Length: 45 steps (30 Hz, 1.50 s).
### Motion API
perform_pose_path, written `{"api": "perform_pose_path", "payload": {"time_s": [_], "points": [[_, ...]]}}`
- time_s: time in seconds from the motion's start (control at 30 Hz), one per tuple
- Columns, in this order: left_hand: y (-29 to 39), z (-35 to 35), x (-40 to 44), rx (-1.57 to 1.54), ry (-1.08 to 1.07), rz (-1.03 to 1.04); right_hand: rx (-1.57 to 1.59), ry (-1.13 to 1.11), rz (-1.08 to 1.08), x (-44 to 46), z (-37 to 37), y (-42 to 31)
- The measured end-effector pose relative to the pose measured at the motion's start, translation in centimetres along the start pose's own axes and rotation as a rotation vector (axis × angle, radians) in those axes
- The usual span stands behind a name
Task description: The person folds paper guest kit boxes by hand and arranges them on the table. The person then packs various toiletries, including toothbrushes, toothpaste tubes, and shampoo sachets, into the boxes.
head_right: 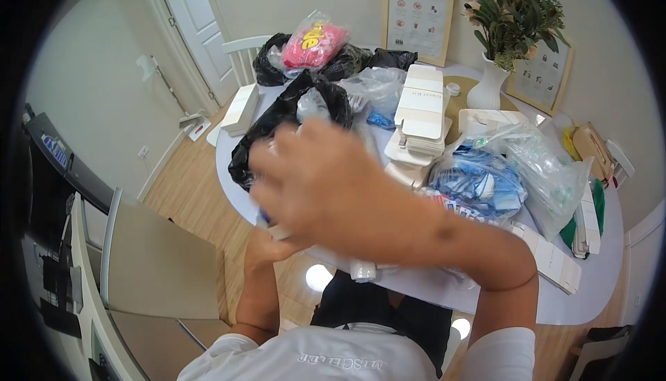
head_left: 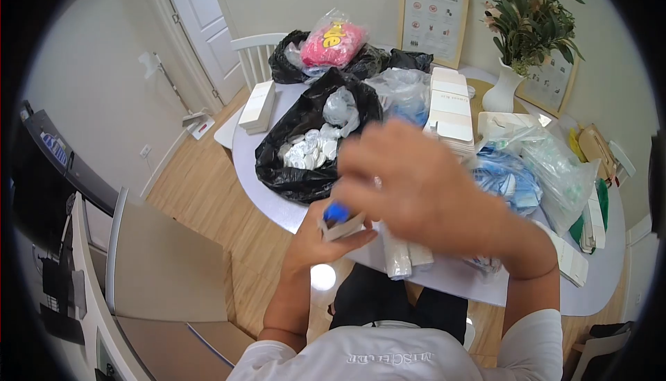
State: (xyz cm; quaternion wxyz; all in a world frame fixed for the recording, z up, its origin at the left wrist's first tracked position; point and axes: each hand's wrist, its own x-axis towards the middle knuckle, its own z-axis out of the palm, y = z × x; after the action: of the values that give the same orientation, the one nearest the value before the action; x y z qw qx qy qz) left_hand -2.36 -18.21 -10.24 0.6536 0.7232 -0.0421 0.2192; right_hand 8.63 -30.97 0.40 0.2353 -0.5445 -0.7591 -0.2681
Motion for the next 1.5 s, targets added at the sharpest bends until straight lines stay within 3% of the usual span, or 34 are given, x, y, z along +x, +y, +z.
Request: {"api": "perform_pose_path", "payload": {"time_s": [0.13, 0.2, 0.27, 0.33, 0.37, 0.47, 0.63, 0.7, 0.8, 0.87, 0.93, 0.97, 1.03, 1.17, 1.27, 1.37, 1.5], "points": [[-1.3, -1.7, -0.3, -0.166, -0.166, 0.024, 0.018, -0.047, -0.094, -2.1, 0.6, -3.5], [-2.8, -2.3, -0.6, -0.121, -0.259, 0.129, 0.041, 0.166, -0.139, -2.5, 1.7, -4.5], [-4.1, -2.3, -1.3, -0.12, -0.284, 0.174, -0.056, 0.166, -0.141, -2.7, 2.2, -4.3], [-4.0, -1.8, -1.3, -0.067, -0.179, 0.135, -0.08, -0.017, -0.085, -2.5, 2.1, -3.6], [-3.6, -1.8, -1.1, -0.054, -0.156, 0.089, 0.055, -0.024, -0.055, -2.5, 2.4, -3.2], [-3.2, -1.8, -0.9, -0.018, -0.097, 0.019, 0.061, 0.036, -0.061, -1.9, 3.5, -2.6], [-3.1, -1.7, -1.5, 0.037, -0.05, -0.02, 0.159, -0.112, -0.157, -0.5, 2.1, -1.9], [-3.1, -1.6, -1.9, 0.076, -0.029, -0.041, 0.307, -0.598, 0.041, 1.0, -0.1, -0.4], [-3.4, -1.7, -2.1, 0.168, 0.009, -0.047, 0.1, -0.221, -0.037, 1.3, 0.6, -0.2], [-3.3, -1.2, -1.9, 0.246, 0.068, 0.037, 0.144, -0.228, -0.021, 1.3, 0.9, 0.5], [-1.5, -0.2, -0.9, 0.027, -0.01, -0.026, 0.191, -0.239, -0.01, 1.2, 1.1, 0.8], [-1.4, 0.0, -0.6, -0.019, 0.012, 0.066, 0.221, -0.201, 0.03, 1.1, 1.2, 0.8], [-1.8, -0.5, -0.4, 0.033, -0.003, 0.101, 0.206, -0.233, 0.096, 1.1, 0.8, 0.8], [-1.6, -0.5, -0.5, 0.074, 0.008, 0.117, 0.141, -0.081, -0.029, 0.7, 1.6, 0.7], [-2.3, -0.6, 0.0, 0.017, 0.017, 0.163, 0.135, -0.238, 0.061, 0.4, 2.0, -0.5], [-3.0, -0.8, 0.1, -0.135, 0.027, 0.181, 0.094, -0.409, -0.022, 0.5, 2.5, -0.8], [-3.1, -1.0, 0.2, -0.134, 0.027, 0.131, 0.141, -0.261, 0.088, -0.2, 3.3, -1.4]]}}
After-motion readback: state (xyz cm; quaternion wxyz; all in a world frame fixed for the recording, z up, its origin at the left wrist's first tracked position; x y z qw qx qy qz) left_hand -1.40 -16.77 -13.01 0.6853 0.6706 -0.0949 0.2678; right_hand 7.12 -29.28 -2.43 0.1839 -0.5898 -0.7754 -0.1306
